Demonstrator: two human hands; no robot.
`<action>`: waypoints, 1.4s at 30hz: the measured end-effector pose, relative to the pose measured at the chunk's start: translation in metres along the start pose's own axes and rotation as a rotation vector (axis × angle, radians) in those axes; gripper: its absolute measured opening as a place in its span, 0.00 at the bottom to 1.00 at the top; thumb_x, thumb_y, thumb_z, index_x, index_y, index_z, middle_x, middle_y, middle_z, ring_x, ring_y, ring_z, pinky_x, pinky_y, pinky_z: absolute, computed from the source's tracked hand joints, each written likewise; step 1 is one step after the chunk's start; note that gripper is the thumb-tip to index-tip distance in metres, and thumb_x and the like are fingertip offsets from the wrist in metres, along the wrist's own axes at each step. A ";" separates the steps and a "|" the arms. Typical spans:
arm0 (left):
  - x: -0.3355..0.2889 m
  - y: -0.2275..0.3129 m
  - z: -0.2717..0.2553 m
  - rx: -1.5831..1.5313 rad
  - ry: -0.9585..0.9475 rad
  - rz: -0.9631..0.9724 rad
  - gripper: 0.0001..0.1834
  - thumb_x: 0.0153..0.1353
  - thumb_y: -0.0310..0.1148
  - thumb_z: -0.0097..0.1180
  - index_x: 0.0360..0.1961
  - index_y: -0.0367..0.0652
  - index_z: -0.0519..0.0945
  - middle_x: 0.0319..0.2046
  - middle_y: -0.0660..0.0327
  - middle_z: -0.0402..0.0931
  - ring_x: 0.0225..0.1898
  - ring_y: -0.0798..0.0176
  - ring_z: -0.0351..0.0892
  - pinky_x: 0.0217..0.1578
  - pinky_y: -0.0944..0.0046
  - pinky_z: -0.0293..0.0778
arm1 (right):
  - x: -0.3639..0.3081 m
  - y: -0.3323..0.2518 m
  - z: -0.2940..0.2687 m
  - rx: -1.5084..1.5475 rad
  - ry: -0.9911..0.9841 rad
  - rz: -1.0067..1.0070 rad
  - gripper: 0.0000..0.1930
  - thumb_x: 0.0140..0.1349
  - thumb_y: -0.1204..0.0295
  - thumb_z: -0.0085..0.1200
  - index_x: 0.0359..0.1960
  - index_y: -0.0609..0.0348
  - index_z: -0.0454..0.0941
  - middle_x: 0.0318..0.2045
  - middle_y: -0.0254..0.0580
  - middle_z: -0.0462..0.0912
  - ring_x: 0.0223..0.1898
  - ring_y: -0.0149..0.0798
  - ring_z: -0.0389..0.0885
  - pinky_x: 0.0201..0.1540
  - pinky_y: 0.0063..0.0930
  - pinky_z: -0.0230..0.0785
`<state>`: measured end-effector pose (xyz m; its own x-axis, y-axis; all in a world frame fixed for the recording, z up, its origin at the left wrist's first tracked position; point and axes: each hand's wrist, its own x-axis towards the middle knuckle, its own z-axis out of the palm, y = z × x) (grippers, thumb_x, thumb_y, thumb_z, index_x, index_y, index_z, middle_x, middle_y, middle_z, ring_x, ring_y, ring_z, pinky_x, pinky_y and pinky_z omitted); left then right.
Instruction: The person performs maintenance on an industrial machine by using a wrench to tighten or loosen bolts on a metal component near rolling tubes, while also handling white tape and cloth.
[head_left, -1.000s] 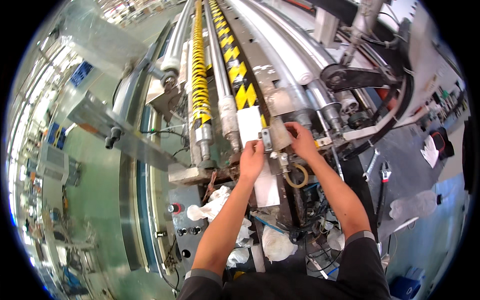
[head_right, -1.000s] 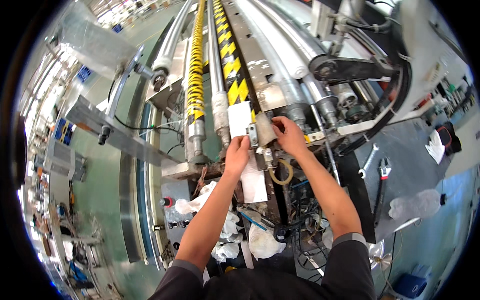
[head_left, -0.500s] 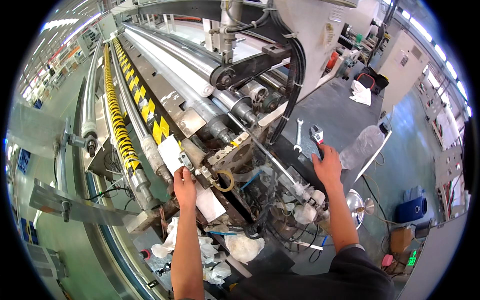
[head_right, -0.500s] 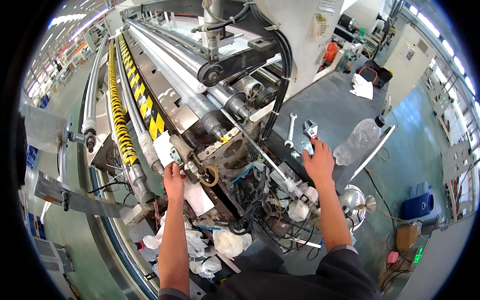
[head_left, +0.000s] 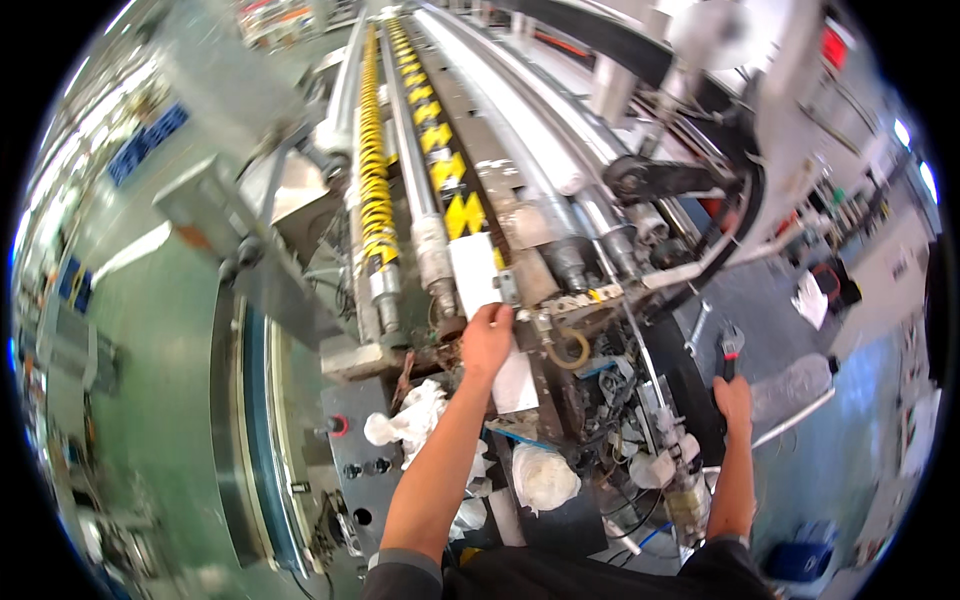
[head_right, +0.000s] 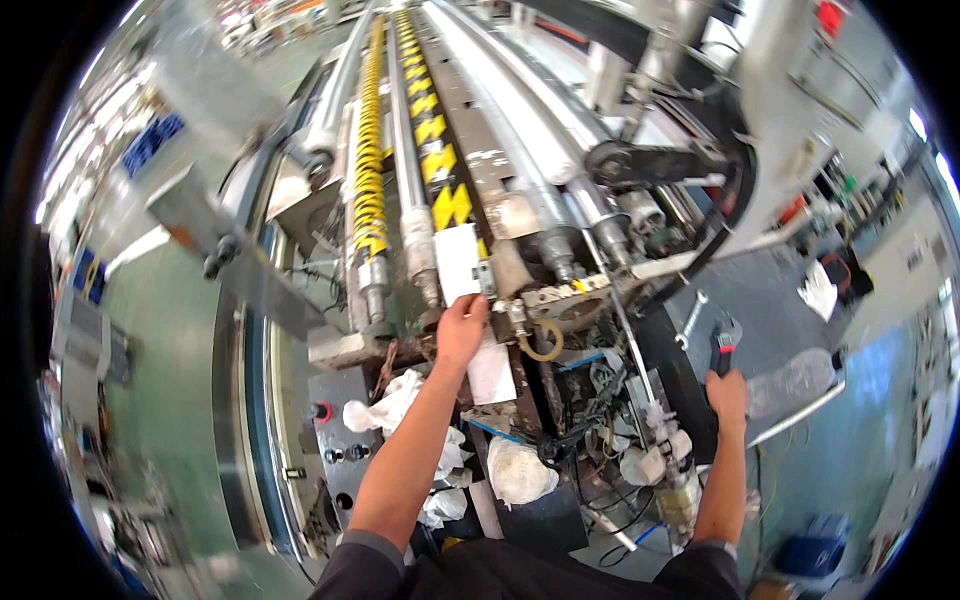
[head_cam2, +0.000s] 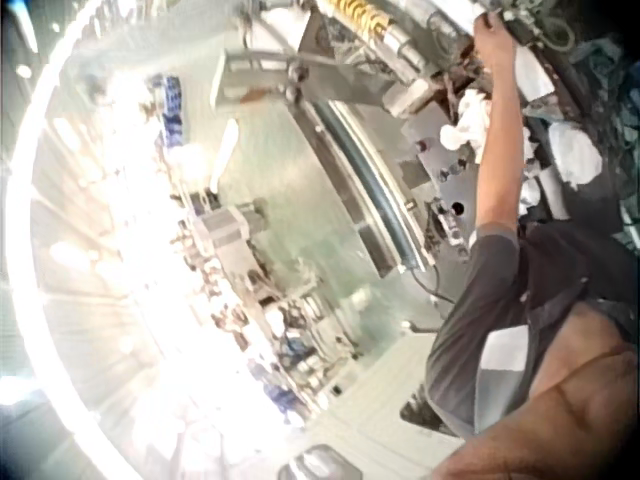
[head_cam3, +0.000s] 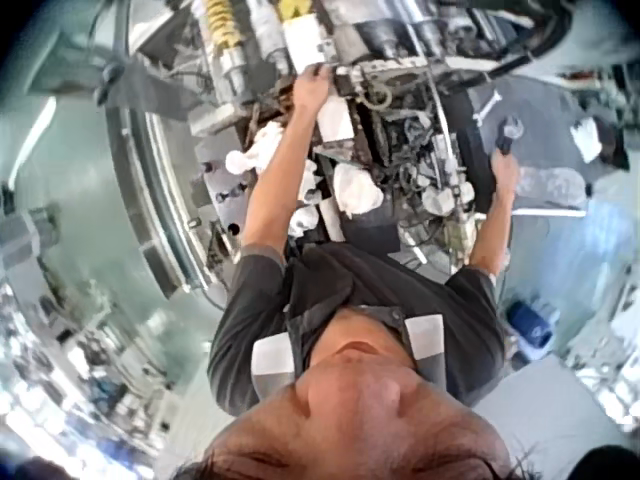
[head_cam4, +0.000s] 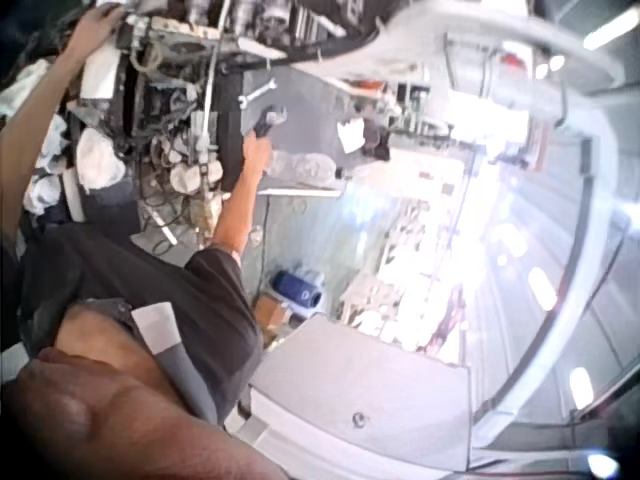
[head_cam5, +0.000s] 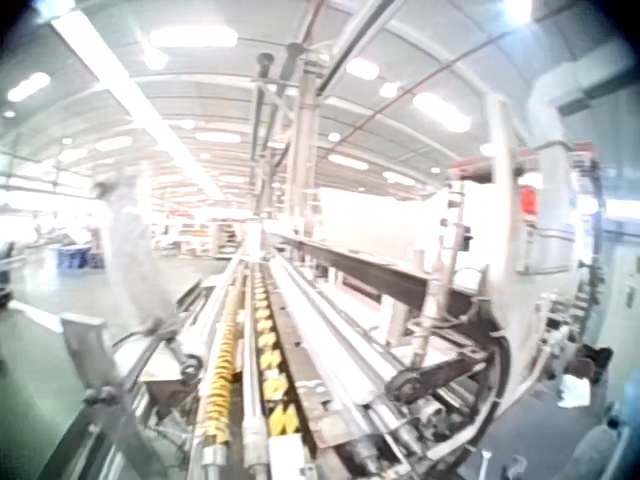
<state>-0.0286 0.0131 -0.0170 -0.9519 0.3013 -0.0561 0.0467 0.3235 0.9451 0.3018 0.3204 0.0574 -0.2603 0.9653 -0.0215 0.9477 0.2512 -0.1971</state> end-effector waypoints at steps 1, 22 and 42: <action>-0.006 0.006 -0.004 0.029 0.015 0.034 0.23 0.59 0.47 0.53 0.48 0.40 0.78 0.40 0.51 0.79 0.45 0.47 0.78 0.46 0.55 0.72 | 0.003 0.007 0.006 0.028 0.009 0.000 0.26 0.48 0.59 0.52 0.40 0.74 0.76 0.38 0.70 0.79 0.45 0.63 0.77 0.50 0.50 0.67; -0.139 0.113 -0.064 -0.333 -0.242 -0.042 0.19 0.69 0.40 0.43 0.37 0.34 0.78 0.30 0.55 0.79 0.32 0.67 0.75 0.35 0.67 0.71 | -0.235 -0.210 -0.021 0.700 -0.320 -1.139 0.30 0.55 0.71 0.53 0.58 0.69 0.59 0.39 0.59 0.77 0.38 0.60 0.78 0.36 0.47 0.73; -0.092 0.090 -0.094 -0.345 -0.273 -0.355 0.16 0.63 0.40 0.43 0.30 0.35 0.72 0.11 0.59 0.67 0.09 0.62 0.68 0.13 0.66 0.67 | 0.046 -0.101 -0.009 0.043 -0.191 -0.182 0.23 0.47 0.54 0.61 0.34 0.63 0.81 0.29 0.50 0.84 0.37 0.48 0.83 0.40 0.40 0.74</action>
<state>0.0345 -0.0700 0.1039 -0.7761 0.4635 -0.4277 -0.4076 0.1488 0.9009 0.1956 0.3400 0.0850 -0.4600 0.8724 -0.1651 0.8742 0.4125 -0.2563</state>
